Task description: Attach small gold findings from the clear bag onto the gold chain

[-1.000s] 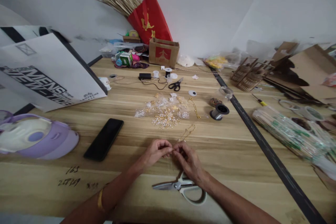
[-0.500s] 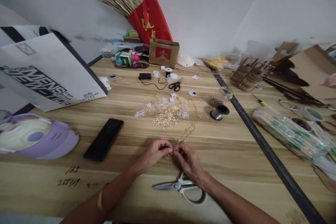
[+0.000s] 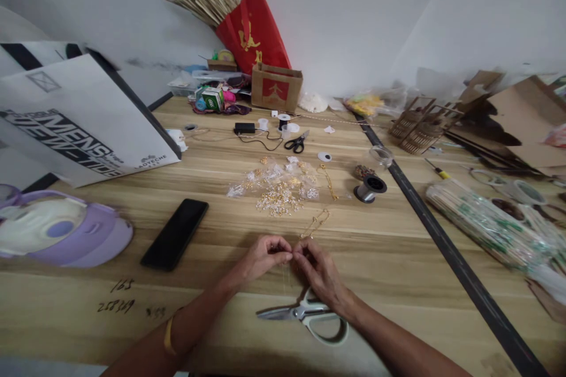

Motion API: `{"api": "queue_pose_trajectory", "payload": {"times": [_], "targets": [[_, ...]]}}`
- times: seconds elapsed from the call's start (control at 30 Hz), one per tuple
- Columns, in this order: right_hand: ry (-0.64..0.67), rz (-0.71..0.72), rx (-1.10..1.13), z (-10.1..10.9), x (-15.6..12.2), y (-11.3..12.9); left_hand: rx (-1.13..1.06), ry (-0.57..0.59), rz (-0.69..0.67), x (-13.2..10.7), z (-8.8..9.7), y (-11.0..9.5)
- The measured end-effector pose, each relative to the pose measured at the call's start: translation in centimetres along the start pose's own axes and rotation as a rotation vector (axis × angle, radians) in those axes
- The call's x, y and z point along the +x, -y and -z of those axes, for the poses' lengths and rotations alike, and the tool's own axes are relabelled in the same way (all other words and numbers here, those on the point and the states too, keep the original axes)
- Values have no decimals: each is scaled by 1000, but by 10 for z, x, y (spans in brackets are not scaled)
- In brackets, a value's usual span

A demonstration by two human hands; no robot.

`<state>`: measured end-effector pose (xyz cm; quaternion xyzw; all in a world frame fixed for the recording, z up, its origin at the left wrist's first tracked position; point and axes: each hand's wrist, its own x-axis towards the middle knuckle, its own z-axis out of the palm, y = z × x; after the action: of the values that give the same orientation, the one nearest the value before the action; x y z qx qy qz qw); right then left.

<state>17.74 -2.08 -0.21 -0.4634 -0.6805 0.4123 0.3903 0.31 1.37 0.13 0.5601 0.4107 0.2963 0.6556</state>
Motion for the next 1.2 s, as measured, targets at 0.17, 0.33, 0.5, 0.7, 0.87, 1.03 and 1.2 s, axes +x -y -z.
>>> {"api": "queue_pose_trajectory", "payload": {"times": [0.17, 0.33, 0.5, 0.7, 0.87, 1.03, 1.2], "targets": [[3, -43, 44, 0, 1, 3, -34, -17, 28, 2, -1, -2], [3, -49, 93, 0, 1, 2, -67, -21, 38, 4, -2, -7], [3, -63, 127, 1, 2, 2, -79, 2, 52, 5, -2, -9], [-2, -106, 201, 3, 4, 1, -80, 10, 63, 7, -2, -9], [3, -157, 293, 4, 5, 1, -82, 12, 76, 9, -4, -13], [-11, -211, 410, 4, 6, 1, -102, 6, 67, 11, -7, -19], [-48, -215, 480, 5, 9, -3, -147, -27, 66, 12, -8, -17]]}}
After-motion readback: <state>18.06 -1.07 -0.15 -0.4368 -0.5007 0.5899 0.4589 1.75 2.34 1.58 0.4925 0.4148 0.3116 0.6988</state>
